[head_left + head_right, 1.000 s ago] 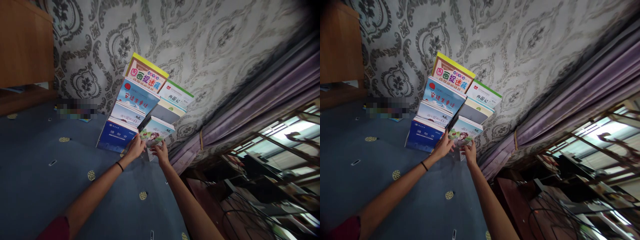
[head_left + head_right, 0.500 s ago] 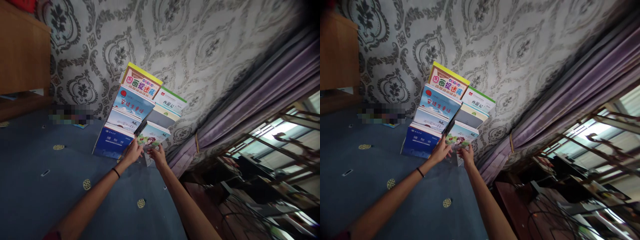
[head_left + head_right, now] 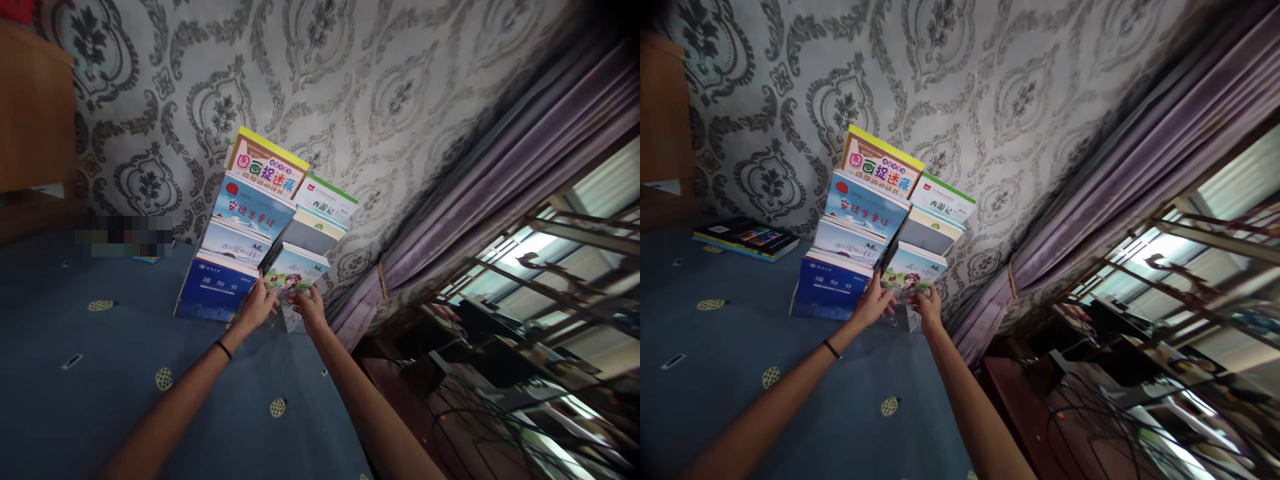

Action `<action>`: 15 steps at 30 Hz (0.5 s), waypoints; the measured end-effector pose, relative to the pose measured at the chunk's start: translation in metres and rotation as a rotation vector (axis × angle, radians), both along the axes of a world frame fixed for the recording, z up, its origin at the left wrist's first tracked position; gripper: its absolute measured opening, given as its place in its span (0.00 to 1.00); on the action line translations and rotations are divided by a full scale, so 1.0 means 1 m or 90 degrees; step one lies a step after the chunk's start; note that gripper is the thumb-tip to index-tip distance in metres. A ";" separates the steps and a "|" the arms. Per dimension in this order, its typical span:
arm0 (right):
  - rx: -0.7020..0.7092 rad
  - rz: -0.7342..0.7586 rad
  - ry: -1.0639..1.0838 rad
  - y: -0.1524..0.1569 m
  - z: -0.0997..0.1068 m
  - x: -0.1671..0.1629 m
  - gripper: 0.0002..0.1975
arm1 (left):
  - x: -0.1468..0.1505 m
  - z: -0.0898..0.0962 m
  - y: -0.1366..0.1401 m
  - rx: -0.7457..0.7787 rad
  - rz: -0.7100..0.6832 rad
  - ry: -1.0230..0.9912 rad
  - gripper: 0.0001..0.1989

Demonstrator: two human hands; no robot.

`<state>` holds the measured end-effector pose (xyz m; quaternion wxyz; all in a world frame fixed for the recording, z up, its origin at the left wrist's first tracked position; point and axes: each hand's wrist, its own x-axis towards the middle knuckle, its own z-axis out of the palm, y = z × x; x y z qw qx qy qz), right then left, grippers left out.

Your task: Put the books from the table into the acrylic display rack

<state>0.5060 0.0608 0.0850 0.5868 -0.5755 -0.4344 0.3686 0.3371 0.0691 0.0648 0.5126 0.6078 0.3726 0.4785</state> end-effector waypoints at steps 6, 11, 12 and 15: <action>-0.015 0.005 0.010 -0.001 0.001 -0.001 0.23 | -0.001 0.003 -0.001 0.000 -0.001 0.000 0.41; -0.013 0.000 0.007 -0.001 -0.001 0.001 0.23 | 0.003 -0.005 0.002 0.009 -0.013 -0.007 0.44; -0.015 0.001 0.008 -0.001 -0.002 0.002 0.23 | 0.004 -0.008 0.002 0.011 -0.011 -0.007 0.45; -0.019 0.006 0.019 -0.003 -0.007 0.001 0.24 | 0.008 -0.015 0.003 0.012 -0.003 0.002 0.45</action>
